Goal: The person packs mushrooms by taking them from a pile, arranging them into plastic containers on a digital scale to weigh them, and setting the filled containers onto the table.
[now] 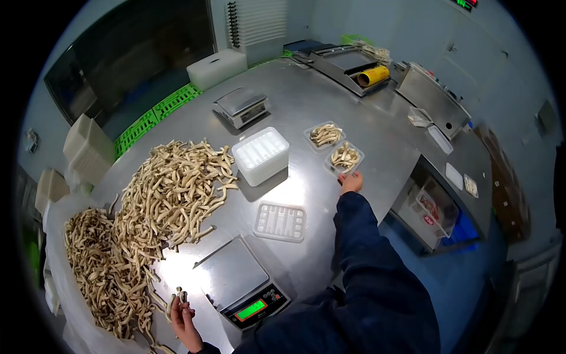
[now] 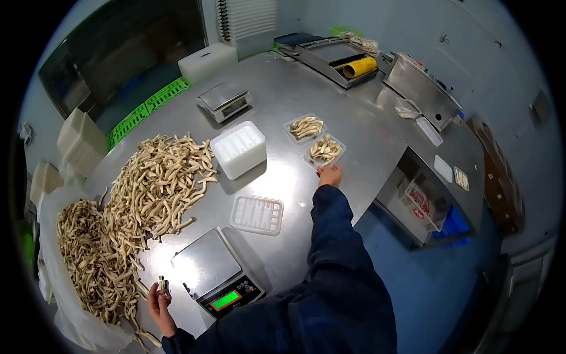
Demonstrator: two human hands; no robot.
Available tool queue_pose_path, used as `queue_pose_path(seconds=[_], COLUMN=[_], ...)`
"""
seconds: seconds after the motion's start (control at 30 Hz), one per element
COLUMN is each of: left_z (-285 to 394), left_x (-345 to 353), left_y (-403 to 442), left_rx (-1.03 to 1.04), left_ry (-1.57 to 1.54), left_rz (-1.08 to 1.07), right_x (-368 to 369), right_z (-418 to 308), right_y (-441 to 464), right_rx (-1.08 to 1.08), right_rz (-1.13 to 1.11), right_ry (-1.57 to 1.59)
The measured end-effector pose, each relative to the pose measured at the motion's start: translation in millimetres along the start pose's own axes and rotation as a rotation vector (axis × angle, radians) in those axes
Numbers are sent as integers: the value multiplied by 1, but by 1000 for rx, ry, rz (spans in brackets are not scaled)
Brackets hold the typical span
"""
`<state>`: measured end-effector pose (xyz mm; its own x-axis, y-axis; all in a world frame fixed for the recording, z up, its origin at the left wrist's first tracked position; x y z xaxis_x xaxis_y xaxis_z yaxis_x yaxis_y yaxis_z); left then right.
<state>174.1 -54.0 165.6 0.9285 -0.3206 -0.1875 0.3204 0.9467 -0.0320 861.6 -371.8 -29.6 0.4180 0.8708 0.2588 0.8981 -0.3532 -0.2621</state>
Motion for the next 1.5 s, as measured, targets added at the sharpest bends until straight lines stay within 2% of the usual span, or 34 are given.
queue_pose_path(seconds=[0.17,0.3,0.4,0.5,0.53,0.63,0.73,0.83,0.9,0.97,1.0,1.1,1.27,1.4,1.5], left_z=[-1,-2,8,20,21,21,16,19,25,29,30,29,8,4,3], left_x=[-6,-12,-10,-7,-8,-8,-11,-8,-6,-10,-13,-32,-70,-79,-78], left_y=[-2,-4,-7,-10,-10,-11,-15,-15,-15,-17,-18,-27,-43,-49,-48], left_rx=[-23,-28,-34,-42,-40,-46,-49,-41,-32,-18,-10,3,-8,-23,-15], left_ry=[24,58,76,57,55,37,32,-5,-20,-32,-35,-28,-57,-78,-89], left_rz=[27,45,60,87,89,84,90,82,84,93,103,150,261,282,282], right_x=[40,72,102,112,113,111,139,187,209,227,232,258,261,262,242], right_z=[2,5,14,11,-6,-43,-99,-136,-157,-141,-139,-85,-79,-80,-100], right_y=[2,8,37,36,29,-2,-65,-158,-258,-310,-326,-308,-315,-317,-340], right_rx=[-18,-30,-344,-317,-487,-462,-679,-978,-1358,-1511,-1585,-1582,-1856,-1868,-1773], right_rz=[45,-24,-128,-193,-138,-195,-397,-727,-994,-1250,-1304,-1454,-1532,-1558,-1447], right_ry=[-84,-142,-429,-591,-725,-798,-627,-543,-640,-784,-844,-1425,-1455,-1488,-1212])
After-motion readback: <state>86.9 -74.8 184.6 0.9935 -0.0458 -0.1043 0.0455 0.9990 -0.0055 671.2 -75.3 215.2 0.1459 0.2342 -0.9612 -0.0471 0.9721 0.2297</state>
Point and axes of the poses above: each hand's wrist, its own y-axis towards the middle knuckle, its own x-axis out of the palm, z = x × y, the point moved 10 cm from there along y, towards the middle knuckle, and after that the axes turned 1 degree about -x, right-handed, at the moved point
